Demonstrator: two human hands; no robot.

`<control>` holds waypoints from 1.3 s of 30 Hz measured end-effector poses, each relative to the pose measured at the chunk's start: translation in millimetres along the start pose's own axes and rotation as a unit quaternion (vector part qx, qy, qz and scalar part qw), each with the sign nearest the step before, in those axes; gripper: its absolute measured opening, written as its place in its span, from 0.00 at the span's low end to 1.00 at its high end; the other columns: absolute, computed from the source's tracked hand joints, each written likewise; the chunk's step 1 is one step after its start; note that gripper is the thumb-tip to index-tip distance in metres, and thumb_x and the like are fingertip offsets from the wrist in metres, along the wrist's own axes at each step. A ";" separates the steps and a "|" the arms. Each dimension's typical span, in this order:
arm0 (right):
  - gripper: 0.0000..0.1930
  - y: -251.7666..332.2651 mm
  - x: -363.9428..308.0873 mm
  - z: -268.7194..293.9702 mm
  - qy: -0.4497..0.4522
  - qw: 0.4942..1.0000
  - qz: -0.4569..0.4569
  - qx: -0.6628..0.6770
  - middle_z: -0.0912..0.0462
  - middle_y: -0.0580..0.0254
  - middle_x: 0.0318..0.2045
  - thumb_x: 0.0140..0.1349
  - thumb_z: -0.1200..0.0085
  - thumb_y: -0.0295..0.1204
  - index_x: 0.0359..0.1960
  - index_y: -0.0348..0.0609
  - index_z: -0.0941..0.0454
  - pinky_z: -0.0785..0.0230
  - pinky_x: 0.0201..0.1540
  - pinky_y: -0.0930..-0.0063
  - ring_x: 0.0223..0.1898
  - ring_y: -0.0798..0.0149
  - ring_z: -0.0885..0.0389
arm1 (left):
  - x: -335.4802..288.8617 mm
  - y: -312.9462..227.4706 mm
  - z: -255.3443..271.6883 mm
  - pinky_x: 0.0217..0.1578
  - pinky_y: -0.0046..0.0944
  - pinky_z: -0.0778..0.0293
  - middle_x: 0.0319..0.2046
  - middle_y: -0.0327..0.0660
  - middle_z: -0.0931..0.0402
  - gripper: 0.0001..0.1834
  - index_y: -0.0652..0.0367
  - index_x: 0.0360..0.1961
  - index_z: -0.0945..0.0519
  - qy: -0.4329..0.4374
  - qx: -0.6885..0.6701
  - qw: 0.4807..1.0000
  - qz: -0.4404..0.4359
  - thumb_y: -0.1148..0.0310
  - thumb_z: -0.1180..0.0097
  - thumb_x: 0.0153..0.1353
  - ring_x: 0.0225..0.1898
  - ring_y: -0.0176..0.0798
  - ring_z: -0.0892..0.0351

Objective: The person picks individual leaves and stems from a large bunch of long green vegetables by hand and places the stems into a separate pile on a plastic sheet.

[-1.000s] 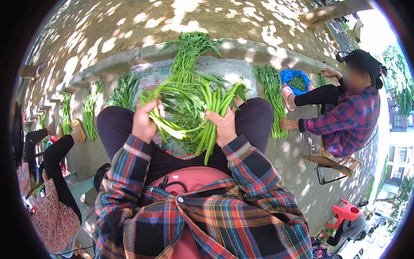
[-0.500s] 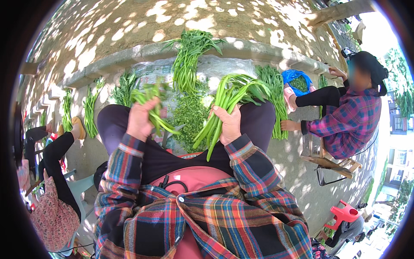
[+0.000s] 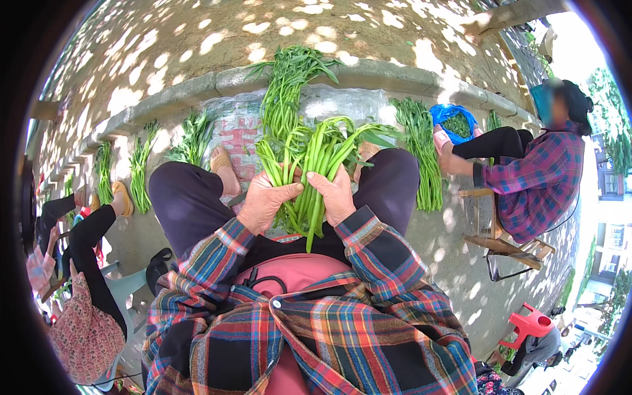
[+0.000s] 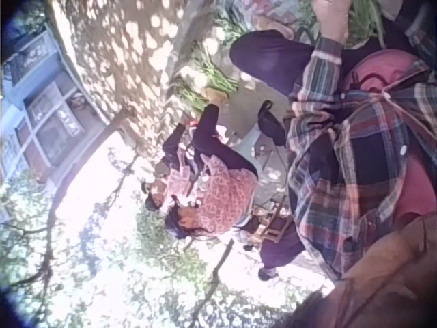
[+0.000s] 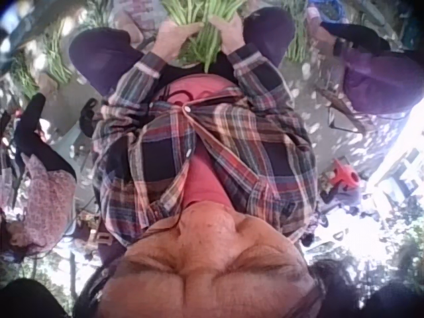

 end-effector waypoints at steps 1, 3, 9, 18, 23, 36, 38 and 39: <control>0.20 -0.2 0.1 -0.9 0.009 1.000 0.000 -0.002 0.24 0.57 0.40 0.57 0.48 0.23 0.51 0.38 0.37 0.27 0.43 0.69 0.41 0.64 0.23 | -0.1 -0.8 1.2 0.30 0.27 0.30 0.32 0.34 0.24 0.15 0.60 0.40 0.24 -0.007 0.008 1.000 -0.003 0.79 0.38 0.50 0.29 0.27 0.27; 0.21 -2.8 1.1 -0.2 0.021 1.000 -0.001 -0.009 0.25 0.58 0.42 0.56 0.45 0.24 0.50 0.38 0.37 0.29 0.46 0.69 0.43 0.64 0.24 | -1.2 -2.3 3.0 0.30 0.26 0.30 0.32 0.34 0.24 0.14 0.60 0.40 0.23 -0.022 0.025 0.999 -0.009 0.80 0.38 0.50 0.29 0.27 0.27; 0.23 -14.6 -0.3 5.1 0.028 0.999 -0.022 -0.037 0.26 0.59 0.45 0.55 0.44 0.25 0.52 0.38 0.37 0.34 0.51 0.70 0.46 0.66 0.27 | -4.8 -0.8 -4.8 0.35 0.28 0.27 0.33 0.35 0.22 0.13 0.62 0.39 0.22 0.008 0.065 0.998 -0.001 0.79 0.38 0.50 0.33 0.27 0.24; 0.15 -12.6 -5.1 -6.6 0.062 0.993 -0.099 0.034 0.25 0.59 0.30 0.56 0.48 0.21 0.44 0.38 0.36 0.27 0.28 0.71 0.25 0.64 0.24 | -8.0 1.4 1.7 0.34 0.30 0.27 0.30 0.38 0.25 0.13 0.63 0.45 0.25 0.100 -0.067 0.988 0.092 0.76 0.48 0.57 0.30 0.31 0.26; 0.15 -12.3 -2.7 12.4 -0.034 0.998 -0.044 -0.033 0.26 0.60 0.29 0.52 0.48 0.20 0.42 0.39 0.35 0.27 0.26 0.73 0.24 0.67 0.24 | -4.4 -3.2 20.1 0.34 0.32 0.25 0.31 0.39 0.27 0.15 0.63 0.45 0.26 0.062 -0.059 0.991 0.106 0.76 0.51 0.56 0.30 0.32 0.26; 0.14 24.7 -1.6 51.2 -0.120 0.989 0.043 0.076 0.27 0.60 0.27 0.54 0.52 0.20 0.43 0.37 0.35 0.27 0.29 0.70 0.26 0.65 0.26 | 7.7 -71.6 130.7 0.37 0.37 0.25 0.30 0.39 0.28 0.16 0.62 0.50 0.32 -0.085 -0.245 0.962 -0.083 0.75 0.51 0.59 0.33 0.36 0.27; 0.14 24.2 -0.6 46.7 -0.120 0.990 0.040 0.066 0.27 0.60 0.27 0.54 0.52 0.20 0.43 0.38 0.35 0.27 0.29 0.70 0.26 0.65 0.25 | 8.5 -65.7 130.3 0.35 0.38 0.24 0.30 0.40 0.27 0.14 0.62 0.47 0.31 -0.103 -0.241 0.964 -0.048 0.75 0.51 0.59 0.31 0.37 0.25; 0.14 22.4 0.0 43.6 -0.118 0.991 0.038 0.058 0.27 0.60 0.27 0.54 0.51 0.21 0.43 0.38 0.35 0.27 0.28 0.70 0.26 0.65 0.25 | 7.5 -60.3 120.9 0.33 0.39 0.24 0.29 0.40 0.27 0.12 0.63 0.45 0.30 -0.116 -0.231 0.966 -0.014 0.75 0.51 0.59 0.31 0.38 0.25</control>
Point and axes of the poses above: each hand's wrist, its own x-axis towards the middle knuckle, its own z-axis out of the back of the hand, y = z × x, the point moved 5 cm from there along x, towards the middle knuckle
